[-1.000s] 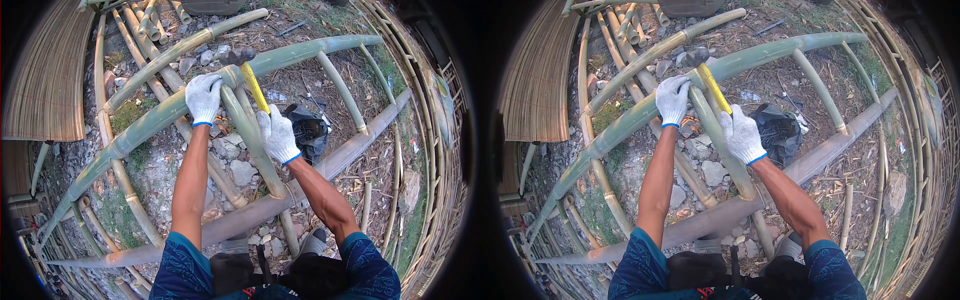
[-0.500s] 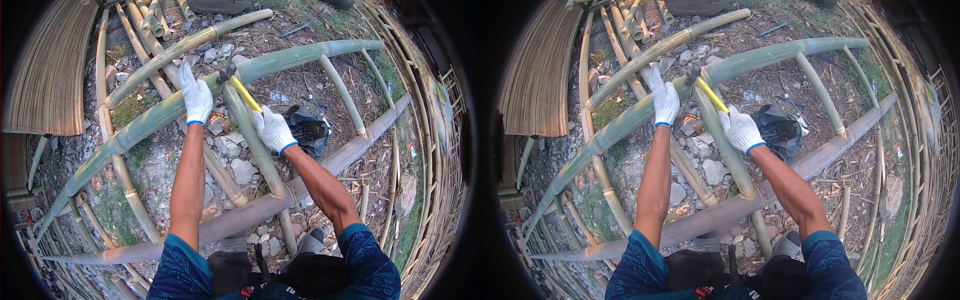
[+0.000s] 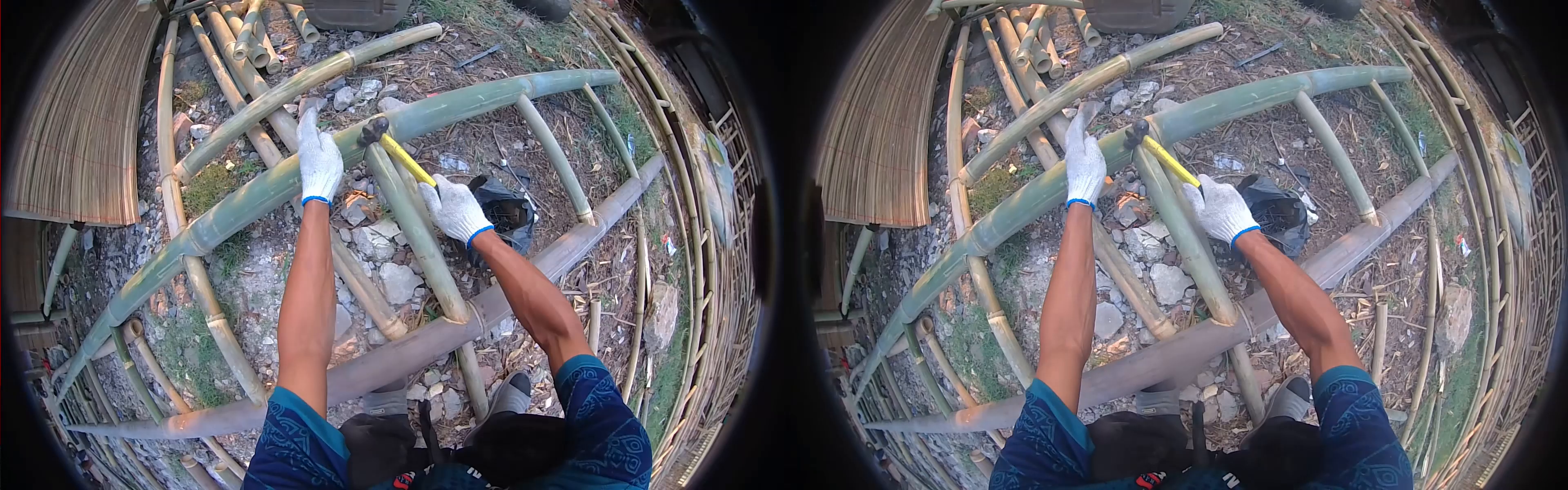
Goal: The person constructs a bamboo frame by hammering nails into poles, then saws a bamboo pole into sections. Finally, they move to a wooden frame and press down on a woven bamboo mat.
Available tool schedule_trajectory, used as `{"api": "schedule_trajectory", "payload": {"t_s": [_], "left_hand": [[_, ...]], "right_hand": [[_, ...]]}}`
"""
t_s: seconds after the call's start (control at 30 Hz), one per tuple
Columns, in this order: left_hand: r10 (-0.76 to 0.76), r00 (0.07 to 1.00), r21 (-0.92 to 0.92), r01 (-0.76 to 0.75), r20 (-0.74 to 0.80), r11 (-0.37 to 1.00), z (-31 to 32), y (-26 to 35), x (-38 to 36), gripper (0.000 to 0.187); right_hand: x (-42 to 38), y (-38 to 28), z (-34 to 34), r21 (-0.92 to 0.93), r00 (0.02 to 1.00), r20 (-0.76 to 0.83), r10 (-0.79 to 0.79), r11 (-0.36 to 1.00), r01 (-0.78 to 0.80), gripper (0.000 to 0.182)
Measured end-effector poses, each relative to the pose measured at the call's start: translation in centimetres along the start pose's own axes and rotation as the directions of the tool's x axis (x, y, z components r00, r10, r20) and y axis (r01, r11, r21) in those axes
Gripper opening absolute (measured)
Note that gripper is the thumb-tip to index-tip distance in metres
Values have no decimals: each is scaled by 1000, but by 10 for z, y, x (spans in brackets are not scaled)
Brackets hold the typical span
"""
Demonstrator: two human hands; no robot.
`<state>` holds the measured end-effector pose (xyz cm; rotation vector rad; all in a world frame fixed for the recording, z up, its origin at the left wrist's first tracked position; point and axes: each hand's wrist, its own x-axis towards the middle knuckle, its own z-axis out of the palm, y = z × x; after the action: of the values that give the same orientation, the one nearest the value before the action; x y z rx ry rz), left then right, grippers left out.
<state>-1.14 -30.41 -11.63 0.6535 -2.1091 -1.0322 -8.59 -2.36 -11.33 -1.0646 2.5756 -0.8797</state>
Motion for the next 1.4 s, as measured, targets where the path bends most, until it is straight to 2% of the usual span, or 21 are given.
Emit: {"api": "schedule_trajectory", "payload": {"t_s": [0.03,0.17,0.27,0.37,0.4,0.5,0.57,0.63,0.67,0.7,0.83,0.9,0.97,1.0,1.03,1.1,1.13,1.23,1.3,1.37,1.4], "left_hand": [[29,1000,-3,-29,-7,1000,0,4,1,57],[30,999,-3,-30,-22,1000,2,-4,1,56],[27,1000,-13,-27,11,1000,-1,-1,1,57],[37,999,0,-37,19,999,-3,1,0,56],[18,999,-12,-18,29,1000,-4,0,1,55],[7,998,0,-7,66,1000,-7,-1,3,55],[2,998,-49,1,68,999,-8,-2,5,54],[-8,998,-89,14,65,996,-10,-7,4,53],[-11,997,-108,18,70,994,-10,-8,4,53],[-4,997,-130,13,73,991,-9,-12,8,52],[-23,997,-109,30,67,994,-7,-16,10,51],[-77,994,-199,90,74,976,-10,-13,4,51],[-85,991,-212,105,100,972,-16,-4,8,52],[-18,993,-213,42,116,976,-18,-15,11,55],[-74,993,-364,104,95,926,-11,-27,14,54],[-204,974,-623,218,94,752,-2,-43,17,53],[-199,972,-633,232,124,738,-6,-47,19,51],[-105,992,-254,119,68,960,-14,-25,8,49],[-105,992,-311,121,69,943,-12,-36,10,47],[-79,995,-262,92,58,961,-14,-26,11,47],[-112,992,-309,122,51,943,-14,-23,11,47]], "right_hand": [[-1,-11,-15,-35,997,78,-6,999,9,39],[-16,-39,-22,313,974,-227,-4,947,77,42],[-4,-23,7,836,938,-275,209,533,127,49],[-4,-34,-20,958,934,28,357,257,-127,42],[-3,-32,-23,932,944,35,328,330,-149,43],[-5,-23,-32,845,816,425,391,153,-513,48],[-11,-19,-18,827,768,505,394,35,-562,52],[-16,-33,-6,803,735,522,433,41,-594,52],[-16,-33,-10,737,745,527,409,217,-640,52],[-15,-33,-11,710,752,527,396,280,-646,53],[-9,-27,-16,811,740,526,419,15,-585,50],[-11,-30,-7,853,748,496,441,-83,-516,50],[-14,-26,-14,658,675,636,374,195,-727,53],[-15,-27,-17,629,696,635,335,299,-718,54],[-17,-28,-17,594,709,641,295,394,-701,54],[-26,-34,-12,686,714,641,281,208,-698,55],[-28,-40,-10,743,734,609,300,108,-660,55],[-14,-37,-3,849,771,518,371,-110,-517,54],[-8,-26,-3,783,734,547,402,64,-618,54],[-6,-14,0,664,768,476,429,397,-634,53],[-5,-19,-16,687,751,537,384,317,-654,53]]}}
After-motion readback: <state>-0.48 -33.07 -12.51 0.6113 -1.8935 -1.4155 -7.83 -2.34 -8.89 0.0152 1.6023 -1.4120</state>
